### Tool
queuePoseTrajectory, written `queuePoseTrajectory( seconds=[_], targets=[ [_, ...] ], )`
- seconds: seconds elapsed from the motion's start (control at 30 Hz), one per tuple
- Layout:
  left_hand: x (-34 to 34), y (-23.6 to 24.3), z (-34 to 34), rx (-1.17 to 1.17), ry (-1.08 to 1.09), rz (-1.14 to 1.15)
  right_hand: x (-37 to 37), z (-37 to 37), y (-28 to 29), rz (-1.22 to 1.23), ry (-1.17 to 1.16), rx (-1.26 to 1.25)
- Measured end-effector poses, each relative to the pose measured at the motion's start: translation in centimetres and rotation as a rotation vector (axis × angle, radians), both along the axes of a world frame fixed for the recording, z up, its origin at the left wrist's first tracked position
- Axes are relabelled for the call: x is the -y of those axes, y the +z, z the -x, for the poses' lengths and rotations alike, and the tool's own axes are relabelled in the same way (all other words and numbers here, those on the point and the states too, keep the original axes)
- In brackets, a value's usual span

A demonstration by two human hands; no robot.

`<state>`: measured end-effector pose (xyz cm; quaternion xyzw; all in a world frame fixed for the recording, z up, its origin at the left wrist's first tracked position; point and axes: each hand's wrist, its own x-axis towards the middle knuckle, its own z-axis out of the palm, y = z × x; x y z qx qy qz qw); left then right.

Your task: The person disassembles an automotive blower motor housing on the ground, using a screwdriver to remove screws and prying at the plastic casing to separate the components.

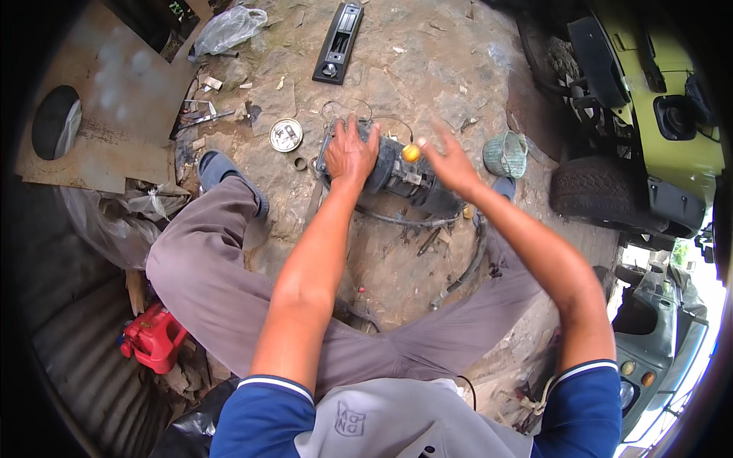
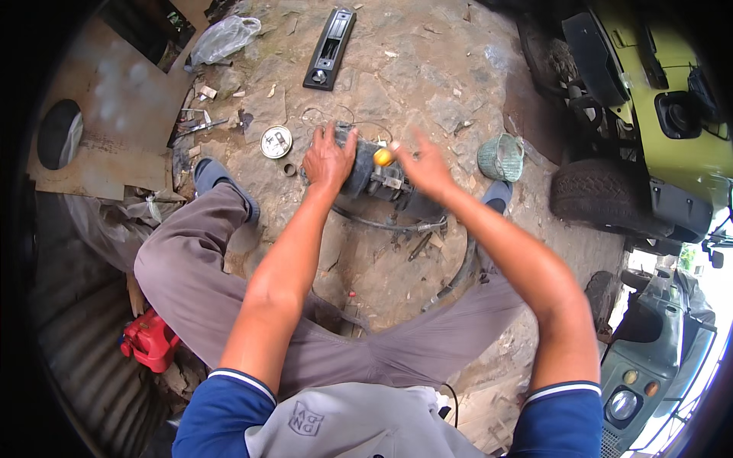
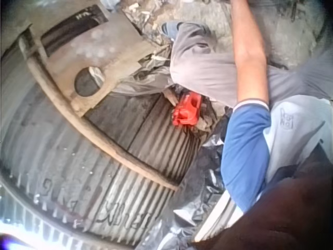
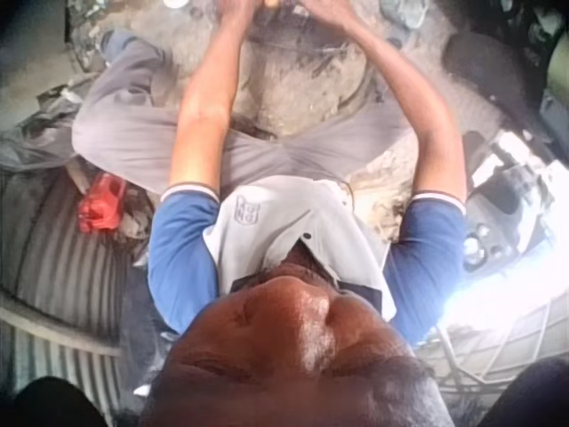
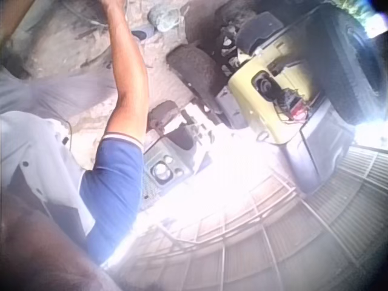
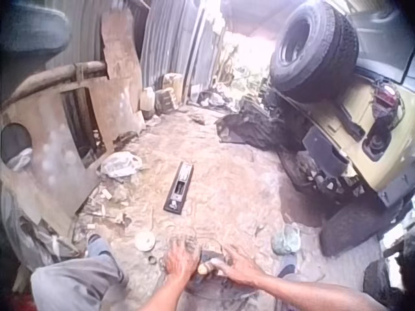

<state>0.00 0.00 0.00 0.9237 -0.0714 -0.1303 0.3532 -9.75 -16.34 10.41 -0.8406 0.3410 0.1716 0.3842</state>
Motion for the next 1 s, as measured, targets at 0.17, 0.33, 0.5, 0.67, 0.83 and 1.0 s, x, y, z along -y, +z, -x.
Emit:
queuePoseTrajectory(
  seconds=[0.17,0.33,0.5,0.67,0.83,1.0],
  targets=[
    [0.4,0.0,-1.0,0.179,-0.008,-0.026,-4.4,-1.2,-3.5,0.132,0.145,-0.013],
    [-0.1,-1.4,0.2,0.244,0.072,-0.005,-9.5,1.6,-5.9,0.374,0.348,0.209],
    [0.5,-1.3,0.9,0.257,0.073,-0.007,-7.0,6.1,-6.2,0.393,0.323,0.560],
    [0.8,-1.2,0.8,0.250,0.083,0.002,-1.5,7.3,-1.4,0.019,-0.023,0.657],
    [0.6,-1.0,0.3,0.258,0.090,-0.018,1.8,3.8,4.5,-0.212,-0.283,0.752],
    [1.4,-1.2,0.0,0.223,0.073,0.021,3.2,6.5,0.0,-0.491,-0.313,0.255]
  ],
)
